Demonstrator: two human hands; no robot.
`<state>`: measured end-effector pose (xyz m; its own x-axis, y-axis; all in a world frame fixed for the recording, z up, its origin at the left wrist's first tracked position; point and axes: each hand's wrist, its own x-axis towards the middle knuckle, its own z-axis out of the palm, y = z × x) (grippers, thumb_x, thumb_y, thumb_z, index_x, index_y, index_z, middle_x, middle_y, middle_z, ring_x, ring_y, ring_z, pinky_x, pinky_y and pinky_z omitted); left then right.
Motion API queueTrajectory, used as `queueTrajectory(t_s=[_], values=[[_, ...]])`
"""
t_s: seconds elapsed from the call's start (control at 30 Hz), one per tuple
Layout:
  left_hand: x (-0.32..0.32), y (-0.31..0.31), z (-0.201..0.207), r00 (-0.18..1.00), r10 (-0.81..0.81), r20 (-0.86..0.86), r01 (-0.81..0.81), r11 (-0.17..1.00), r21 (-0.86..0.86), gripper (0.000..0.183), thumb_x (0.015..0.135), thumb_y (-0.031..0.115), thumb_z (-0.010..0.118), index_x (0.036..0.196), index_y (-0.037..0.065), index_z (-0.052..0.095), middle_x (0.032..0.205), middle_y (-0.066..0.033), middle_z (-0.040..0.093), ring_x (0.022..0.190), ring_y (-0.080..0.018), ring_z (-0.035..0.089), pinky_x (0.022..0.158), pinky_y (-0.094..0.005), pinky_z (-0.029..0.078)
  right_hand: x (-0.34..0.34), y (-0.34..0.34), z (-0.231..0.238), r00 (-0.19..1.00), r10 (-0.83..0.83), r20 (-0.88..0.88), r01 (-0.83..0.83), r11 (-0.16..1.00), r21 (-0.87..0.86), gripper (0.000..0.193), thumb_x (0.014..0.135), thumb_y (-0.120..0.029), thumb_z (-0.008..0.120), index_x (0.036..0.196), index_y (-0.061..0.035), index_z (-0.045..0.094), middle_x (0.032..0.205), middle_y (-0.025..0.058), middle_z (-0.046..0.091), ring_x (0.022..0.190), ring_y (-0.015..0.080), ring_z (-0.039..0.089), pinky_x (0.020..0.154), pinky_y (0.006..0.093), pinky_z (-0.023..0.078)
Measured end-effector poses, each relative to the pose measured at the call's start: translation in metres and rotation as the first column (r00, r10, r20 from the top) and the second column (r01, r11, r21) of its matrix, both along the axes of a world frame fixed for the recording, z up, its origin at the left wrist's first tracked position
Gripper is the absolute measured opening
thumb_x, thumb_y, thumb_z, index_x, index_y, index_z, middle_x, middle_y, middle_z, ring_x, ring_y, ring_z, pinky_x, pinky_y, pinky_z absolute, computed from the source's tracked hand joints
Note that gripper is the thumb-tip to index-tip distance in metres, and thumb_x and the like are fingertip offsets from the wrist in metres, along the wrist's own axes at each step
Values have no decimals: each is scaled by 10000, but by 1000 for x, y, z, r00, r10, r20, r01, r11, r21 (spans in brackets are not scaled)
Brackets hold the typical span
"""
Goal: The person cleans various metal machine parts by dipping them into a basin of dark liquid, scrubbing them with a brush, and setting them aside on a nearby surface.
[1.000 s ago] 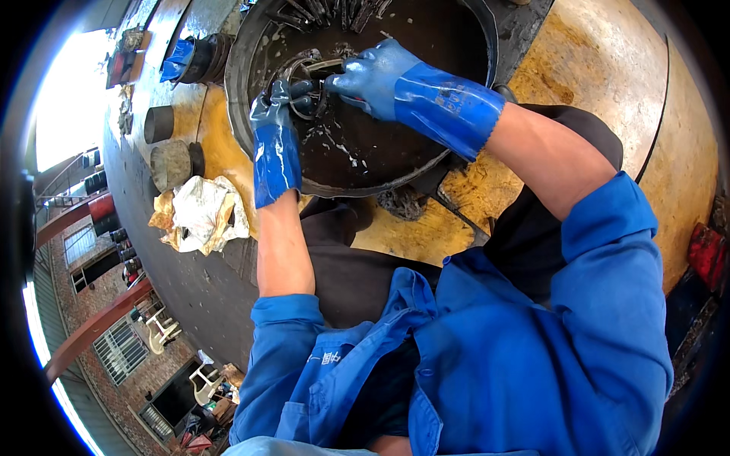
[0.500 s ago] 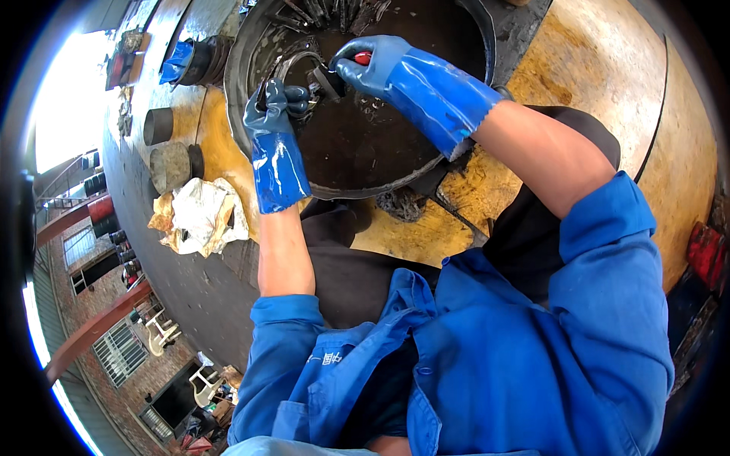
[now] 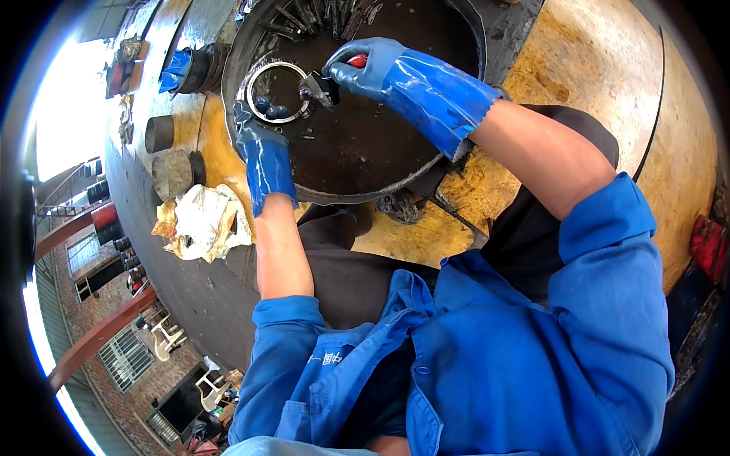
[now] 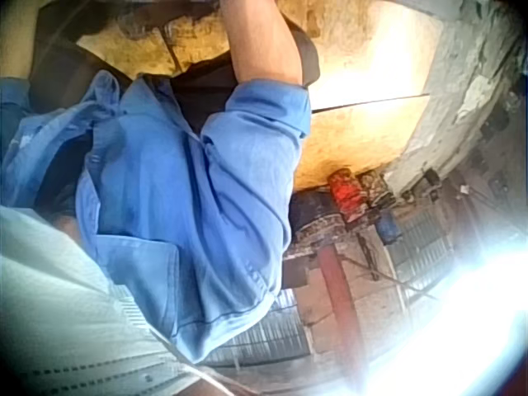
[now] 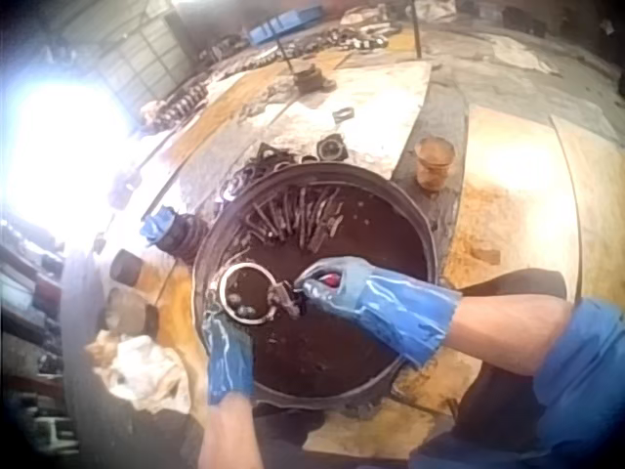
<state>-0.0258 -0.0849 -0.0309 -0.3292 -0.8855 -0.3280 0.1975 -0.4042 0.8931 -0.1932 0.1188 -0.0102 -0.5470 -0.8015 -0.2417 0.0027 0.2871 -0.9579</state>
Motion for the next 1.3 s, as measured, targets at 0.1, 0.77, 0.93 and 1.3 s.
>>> queueTrajectory(t_s=[0.1,0.77,0.93,1.3], values=[[0,-16,-14,971,110,-211,-56,968,246,350,1011,439,547,951,112,655,769,-52,663,570,-186,582,592,-373,529,1,4,3,989,12,-144,-10,1000,15,217,988,-208,653,1168,-124,741,1005,55,752,874,117,701,829,290,585],[-14,1,-11,1000,22,1,-22,999,31,363,1022,438,491,879,146,654,732,12,613,637,-185,570,644,-390,550,23,9,-18,997,60,41,-52,986,-160,235,1009,-217,636,1184,-90,730,1043,64,753,898,116,706,834,269,588],[0,-35,-21,985,-15,-169,41,988,149,360,1018,438,492,876,153,660,730,11,618,638,-186,574,635,-386,545,16,21,-8,962,232,-147,-246,965,-90,234,984,-169,646,1182,-75,727,1072,66,754,984,138,698,930,320,560],[12,-37,-24,962,-175,-209,224,945,237,383,989,494,593,1102,133,655,760,12,628,587,-173,558,676,-436,549,-7,15,2,818,364,-446,-484,854,-191,248,932,-119,665,1170,-77,719,1082,115,747,1008,240,717,918,356,553]])
